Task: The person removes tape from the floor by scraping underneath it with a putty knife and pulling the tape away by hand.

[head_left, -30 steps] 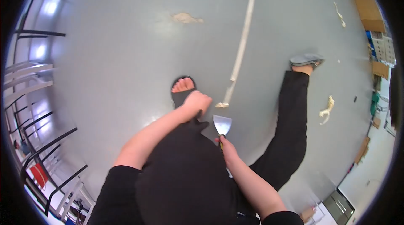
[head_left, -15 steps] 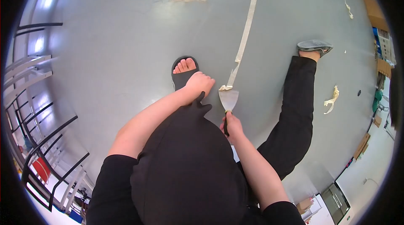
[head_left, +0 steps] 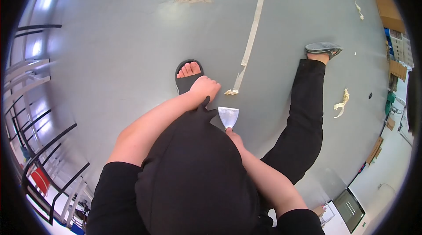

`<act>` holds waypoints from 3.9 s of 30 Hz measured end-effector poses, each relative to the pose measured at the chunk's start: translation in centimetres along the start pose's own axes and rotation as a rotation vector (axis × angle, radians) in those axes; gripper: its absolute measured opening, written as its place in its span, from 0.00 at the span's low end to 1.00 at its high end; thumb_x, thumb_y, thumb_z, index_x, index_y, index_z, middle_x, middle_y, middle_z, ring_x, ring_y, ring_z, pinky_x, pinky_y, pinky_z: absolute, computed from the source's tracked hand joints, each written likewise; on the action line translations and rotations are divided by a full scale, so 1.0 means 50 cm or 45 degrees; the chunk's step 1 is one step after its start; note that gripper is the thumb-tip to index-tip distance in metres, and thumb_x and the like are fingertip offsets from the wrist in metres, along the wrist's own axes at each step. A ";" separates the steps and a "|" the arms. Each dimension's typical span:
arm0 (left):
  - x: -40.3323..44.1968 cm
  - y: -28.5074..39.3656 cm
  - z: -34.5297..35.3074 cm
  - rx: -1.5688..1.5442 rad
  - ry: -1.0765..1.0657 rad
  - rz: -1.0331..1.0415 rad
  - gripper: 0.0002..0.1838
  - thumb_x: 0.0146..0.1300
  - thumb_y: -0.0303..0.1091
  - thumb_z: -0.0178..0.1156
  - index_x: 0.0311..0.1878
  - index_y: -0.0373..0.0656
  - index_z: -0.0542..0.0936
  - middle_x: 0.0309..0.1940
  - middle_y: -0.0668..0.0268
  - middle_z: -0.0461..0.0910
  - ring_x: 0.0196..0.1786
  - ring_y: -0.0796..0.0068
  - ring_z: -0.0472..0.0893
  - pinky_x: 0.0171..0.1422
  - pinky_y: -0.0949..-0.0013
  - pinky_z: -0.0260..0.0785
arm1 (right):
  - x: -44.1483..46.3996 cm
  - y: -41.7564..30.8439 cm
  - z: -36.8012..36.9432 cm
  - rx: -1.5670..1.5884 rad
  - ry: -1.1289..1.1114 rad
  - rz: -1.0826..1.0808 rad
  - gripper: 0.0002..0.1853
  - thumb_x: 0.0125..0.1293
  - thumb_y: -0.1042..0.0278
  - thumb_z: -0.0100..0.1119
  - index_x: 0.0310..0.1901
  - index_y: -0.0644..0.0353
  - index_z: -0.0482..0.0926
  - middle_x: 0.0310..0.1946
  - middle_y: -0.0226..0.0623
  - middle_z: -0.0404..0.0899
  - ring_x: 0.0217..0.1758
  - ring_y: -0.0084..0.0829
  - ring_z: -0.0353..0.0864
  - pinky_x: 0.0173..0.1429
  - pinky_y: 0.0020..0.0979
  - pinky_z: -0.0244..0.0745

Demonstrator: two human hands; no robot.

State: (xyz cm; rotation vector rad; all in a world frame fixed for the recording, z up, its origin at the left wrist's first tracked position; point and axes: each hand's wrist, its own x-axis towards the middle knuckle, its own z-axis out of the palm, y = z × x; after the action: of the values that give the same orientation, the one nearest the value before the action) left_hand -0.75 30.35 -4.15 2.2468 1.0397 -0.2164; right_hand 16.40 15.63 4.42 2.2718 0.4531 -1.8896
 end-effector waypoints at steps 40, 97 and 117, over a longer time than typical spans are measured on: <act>0.002 -0.004 0.009 0.028 -0.026 -0.005 0.05 0.55 0.32 0.56 0.33 0.44 0.79 0.30 0.61 0.82 0.39 0.61 0.83 0.47 0.61 0.69 | 0.012 -0.034 -0.002 0.199 0.019 0.131 0.28 0.75 0.38 0.37 0.34 0.58 0.68 0.15 0.36 0.67 0.12 0.33 0.65 0.17 0.38 0.58; 0.001 -0.001 0.005 0.017 -0.021 -0.013 0.05 0.56 0.31 0.56 0.34 0.44 0.79 0.31 0.61 0.82 0.40 0.60 0.82 0.48 0.61 0.69 | 0.065 -0.110 -0.033 0.241 0.033 0.138 0.29 0.74 0.34 0.35 0.34 0.56 0.68 0.14 0.34 0.66 0.13 0.31 0.65 0.16 0.37 0.59; -0.001 -0.001 -0.002 0.009 -0.036 -0.010 0.05 0.56 0.32 0.56 0.34 0.43 0.79 0.33 0.61 0.83 0.41 0.60 0.82 0.49 0.60 0.70 | 0.010 -0.049 0.007 0.155 -0.001 0.092 0.29 0.75 0.38 0.35 0.32 0.59 0.68 0.13 0.36 0.65 0.10 0.34 0.64 0.18 0.40 0.59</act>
State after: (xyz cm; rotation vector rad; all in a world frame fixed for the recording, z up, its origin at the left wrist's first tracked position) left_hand -0.84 30.40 -4.09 2.2397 1.0351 -0.2546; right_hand 15.34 17.88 4.05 2.3283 0.2583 -1.9321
